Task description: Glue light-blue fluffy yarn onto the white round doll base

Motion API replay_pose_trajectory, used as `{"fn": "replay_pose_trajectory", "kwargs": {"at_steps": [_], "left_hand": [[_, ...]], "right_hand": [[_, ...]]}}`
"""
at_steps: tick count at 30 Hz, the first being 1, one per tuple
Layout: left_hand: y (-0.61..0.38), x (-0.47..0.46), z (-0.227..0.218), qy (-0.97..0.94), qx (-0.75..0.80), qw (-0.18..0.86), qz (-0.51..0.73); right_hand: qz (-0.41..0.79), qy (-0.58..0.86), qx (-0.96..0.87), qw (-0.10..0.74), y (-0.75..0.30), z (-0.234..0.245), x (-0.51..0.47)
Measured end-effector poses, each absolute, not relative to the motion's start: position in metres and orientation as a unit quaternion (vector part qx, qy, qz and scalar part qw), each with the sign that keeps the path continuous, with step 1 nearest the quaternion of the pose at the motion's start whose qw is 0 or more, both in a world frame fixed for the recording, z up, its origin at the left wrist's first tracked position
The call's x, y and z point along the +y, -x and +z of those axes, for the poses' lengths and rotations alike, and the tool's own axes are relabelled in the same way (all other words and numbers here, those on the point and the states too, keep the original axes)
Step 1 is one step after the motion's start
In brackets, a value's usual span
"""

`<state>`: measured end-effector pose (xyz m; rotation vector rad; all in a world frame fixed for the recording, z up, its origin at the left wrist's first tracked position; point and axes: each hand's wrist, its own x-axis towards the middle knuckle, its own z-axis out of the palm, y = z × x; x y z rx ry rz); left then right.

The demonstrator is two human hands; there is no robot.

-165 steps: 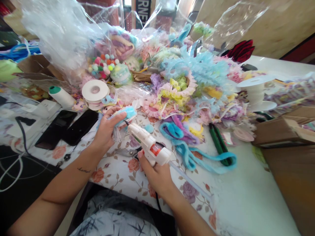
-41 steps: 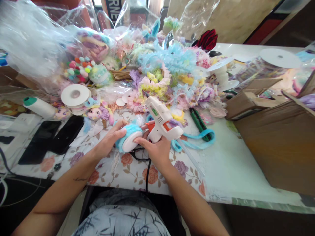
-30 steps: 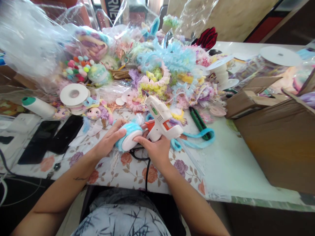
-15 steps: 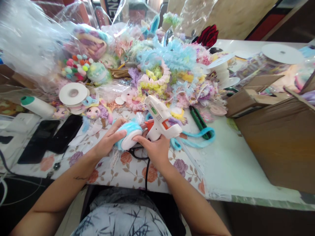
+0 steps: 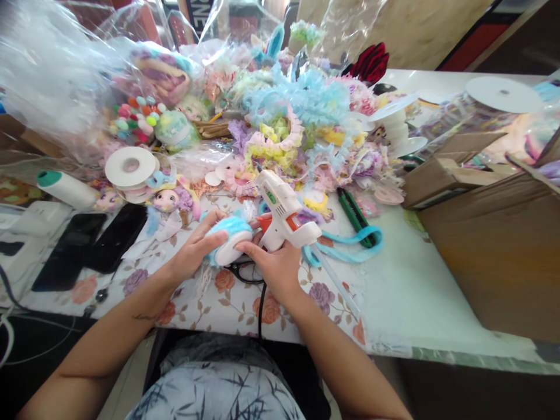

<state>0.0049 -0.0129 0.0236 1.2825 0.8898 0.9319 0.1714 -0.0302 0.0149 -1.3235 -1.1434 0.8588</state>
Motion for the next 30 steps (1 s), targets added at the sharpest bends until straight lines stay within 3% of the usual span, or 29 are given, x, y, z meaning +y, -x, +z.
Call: {"fn": "replay_pose_trajectory", "kwargs": {"at_steps": [5, 14, 20, 30], "left_hand": [[-0.004, -0.01, 0.023, -0.578, 0.383, 0.592, 0.411], [-0.005, -0.014, 0.017, -0.515, 0.362, 0.656, 0.416], [-0.003, -0.013, 0.026, -0.572, 0.37, 0.608, 0.408], [-0.003, -0.012, 0.022, -0.54, 0.362, 0.655, 0.384]], "right_hand": [[0.362, 0.564, -0.485, 0.562, -0.172, 0.014, -0.03], [0.384, 0.552, -0.459, 0.58, -0.173, 0.013, -0.027], [0.357, 0.554, -0.473, 0.585, -0.174, 0.013, -0.025], [0.359, 0.562, -0.466, 0.581, -0.174, 0.016, -0.026]]}}
